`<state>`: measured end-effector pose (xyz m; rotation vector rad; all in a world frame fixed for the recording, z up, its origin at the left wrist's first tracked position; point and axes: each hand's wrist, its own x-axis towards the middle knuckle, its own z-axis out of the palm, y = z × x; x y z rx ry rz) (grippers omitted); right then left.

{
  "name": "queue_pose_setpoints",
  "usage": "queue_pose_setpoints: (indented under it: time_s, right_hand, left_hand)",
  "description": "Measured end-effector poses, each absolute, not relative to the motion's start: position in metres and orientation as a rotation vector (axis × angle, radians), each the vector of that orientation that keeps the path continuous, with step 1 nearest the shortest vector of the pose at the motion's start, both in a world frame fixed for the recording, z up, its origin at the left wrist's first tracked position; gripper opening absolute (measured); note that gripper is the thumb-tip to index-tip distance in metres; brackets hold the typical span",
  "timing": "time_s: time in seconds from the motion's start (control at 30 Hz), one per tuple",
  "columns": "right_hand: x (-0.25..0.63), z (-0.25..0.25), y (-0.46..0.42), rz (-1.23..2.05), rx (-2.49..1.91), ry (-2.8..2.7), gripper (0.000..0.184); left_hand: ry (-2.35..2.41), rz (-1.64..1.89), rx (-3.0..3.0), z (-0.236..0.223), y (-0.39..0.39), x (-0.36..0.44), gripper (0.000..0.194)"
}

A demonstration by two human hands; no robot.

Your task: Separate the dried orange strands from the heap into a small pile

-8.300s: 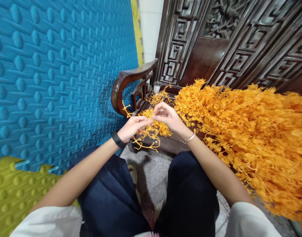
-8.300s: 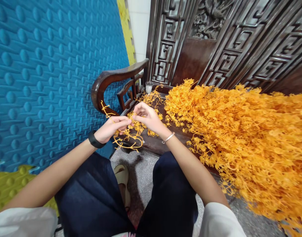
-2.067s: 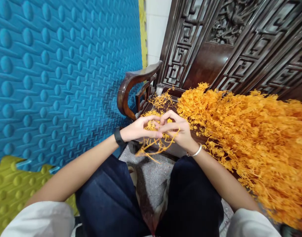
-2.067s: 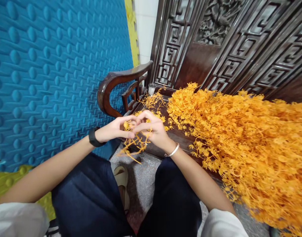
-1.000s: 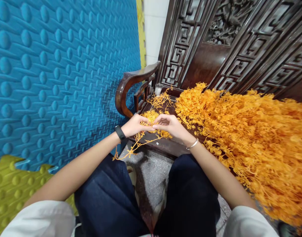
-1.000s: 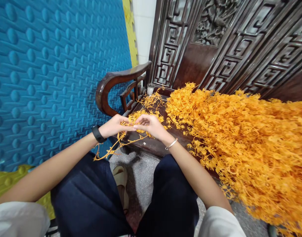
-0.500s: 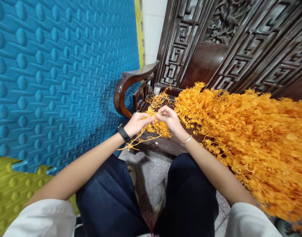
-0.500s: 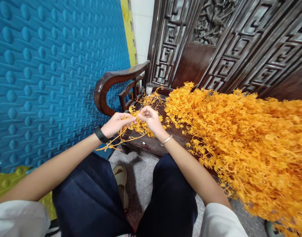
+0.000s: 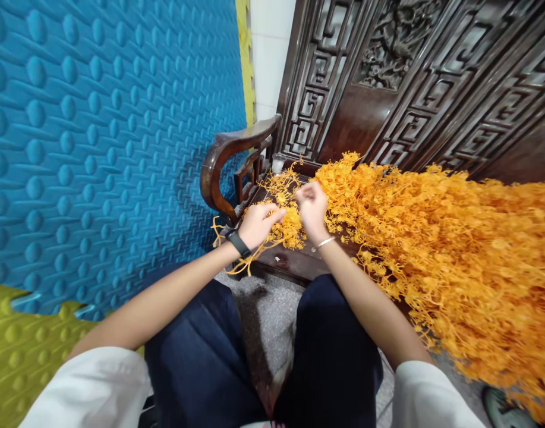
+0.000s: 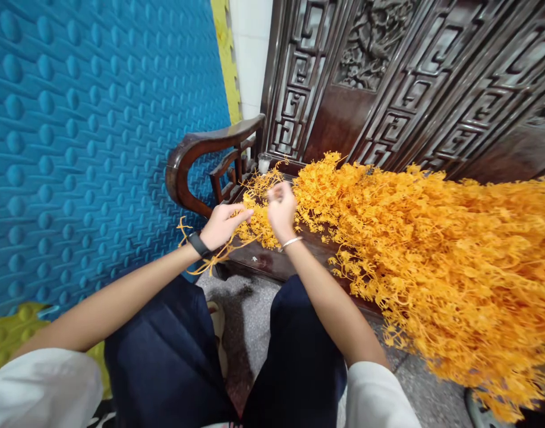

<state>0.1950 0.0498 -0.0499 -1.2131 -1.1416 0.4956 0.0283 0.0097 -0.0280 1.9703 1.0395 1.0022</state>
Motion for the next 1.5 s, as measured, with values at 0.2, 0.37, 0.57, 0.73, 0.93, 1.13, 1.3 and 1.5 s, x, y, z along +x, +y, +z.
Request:
queue_pose_setpoints:
  time_s: [0.2, 0.37, 0.57, 0.73, 0.93, 1.13, 1.3, 1.5]
  right_hand:
    - [0.281, -0.062, 0.059, 0.418, -1.28, -0.731, 0.012]
    - [0.262, -0.075, 0.058, 0.438, -1.233, -1.1, 0.016]
    - [0.234, -0.086, 0.061, 0.568, -1.264, -1.496, 0.018]
    - [0.236, -0.1, 0.065, 0.521, -1.307, -1.614, 0.021]
    - [0.231, -0.101, 0.067, 0.572, -1.312, -1.579, 0.034]
    - [0.213, -0.072, 0.048, 0.294, -1.229, -1.342, 0.024]
    - [0.187, -0.04, 0.011, -0.064, -1.067, -1.383, 0.018]
    - [0.153, -0.032, -0.023, 0.14, -0.819, -1.798, 0.016]
  left_hand:
    - [0.813, 0.846, 1.601, -0.023, -0.005, 0.023, 0.027]
    - [0.916, 0.883, 1.22, -0.031, 0.012, 0.022, 0.02]
    - [0.988, 1.031, 1.106, -0.03, 0.016, 0.021, 0.025]
    - [0.933, 0.967, 0.998, -0.029, 0.02, 0.016, 0.03]
    - [0.81, 0.815, 0.882, -0.026, 0.029, 0.009, 0.038]
    - [0.775, 0.807, 0.897, -0.023, 0.036, 0.002, 0.041]
    - [0.769, 0.842, 0.84, -0.026, 0.041, 0.005, 0.036]
    - [0.709, 0.907, 0.817, -0.028, 0.032, 0.018, 0.03]
